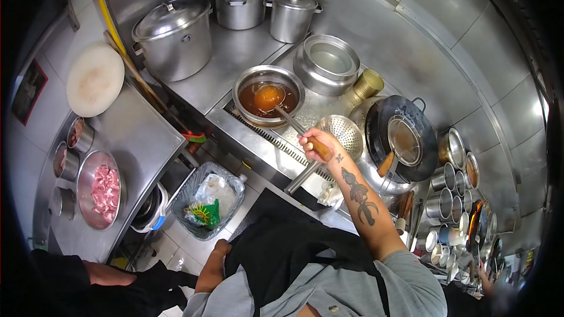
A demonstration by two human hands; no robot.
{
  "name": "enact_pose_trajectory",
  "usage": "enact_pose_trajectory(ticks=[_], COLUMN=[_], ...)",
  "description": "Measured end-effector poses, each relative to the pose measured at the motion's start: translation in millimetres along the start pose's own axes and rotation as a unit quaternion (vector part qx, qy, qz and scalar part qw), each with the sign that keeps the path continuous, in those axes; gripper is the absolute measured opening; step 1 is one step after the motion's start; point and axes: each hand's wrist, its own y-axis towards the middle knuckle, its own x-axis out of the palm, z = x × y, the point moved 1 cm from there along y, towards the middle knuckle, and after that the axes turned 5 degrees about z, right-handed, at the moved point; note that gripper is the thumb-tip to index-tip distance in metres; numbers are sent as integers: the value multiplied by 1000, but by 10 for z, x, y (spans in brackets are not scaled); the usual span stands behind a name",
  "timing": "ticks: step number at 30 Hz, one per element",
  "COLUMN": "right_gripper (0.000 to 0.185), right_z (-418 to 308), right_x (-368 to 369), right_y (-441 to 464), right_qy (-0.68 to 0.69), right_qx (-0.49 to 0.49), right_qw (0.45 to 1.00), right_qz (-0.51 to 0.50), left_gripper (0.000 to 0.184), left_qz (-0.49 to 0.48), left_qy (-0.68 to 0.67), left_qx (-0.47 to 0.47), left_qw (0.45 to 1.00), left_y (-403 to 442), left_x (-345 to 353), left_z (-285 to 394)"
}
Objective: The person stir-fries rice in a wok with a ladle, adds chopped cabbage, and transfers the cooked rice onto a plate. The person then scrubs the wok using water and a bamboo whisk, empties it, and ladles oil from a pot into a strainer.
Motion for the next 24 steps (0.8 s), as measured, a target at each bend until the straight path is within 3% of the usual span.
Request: enact_pose_trajectory(ticks=[2, 6, 11, 15, 18, 21, 24], right_gripper=[17, 23, 34, 40, 44, 46, 46], right_z=[-28, -21, 1, -10, -8, 38, 143], right_x=[-34, -93, -65, -251, -394, -595, -889], right_y=[-86, -290, -789, -1193, -1613, -2097, -2557], right_qy=[108, 148, 251, 277, 300, 309, 316], right_qx=[27, 13, -6, -68, -111, -171, -239], right_qw=[987, 981, 947, 930, 914, 909, 902], right_qz=[-114, -127, -199, -233, -250, -221, -172], left_gripper=[28, 32, 37, 35, 33, 33, 35], left_qz=[15, 8, -68, -29, -17, -3, -71], left_qy=[47, 39, 84, -34, 170, 97, 201], left_qx=[21, -4, -7, -124, 54, 36, 172], left_qw=[999, 999, 994, 991, 984, 995, 962], left_y=[119, 154, 219, 198, 701, 374, 795], left_x=[65, 21, -117, -43, 250, -133, 55], left_z=[-88, -67, 113, 258, -49, 405, 163])
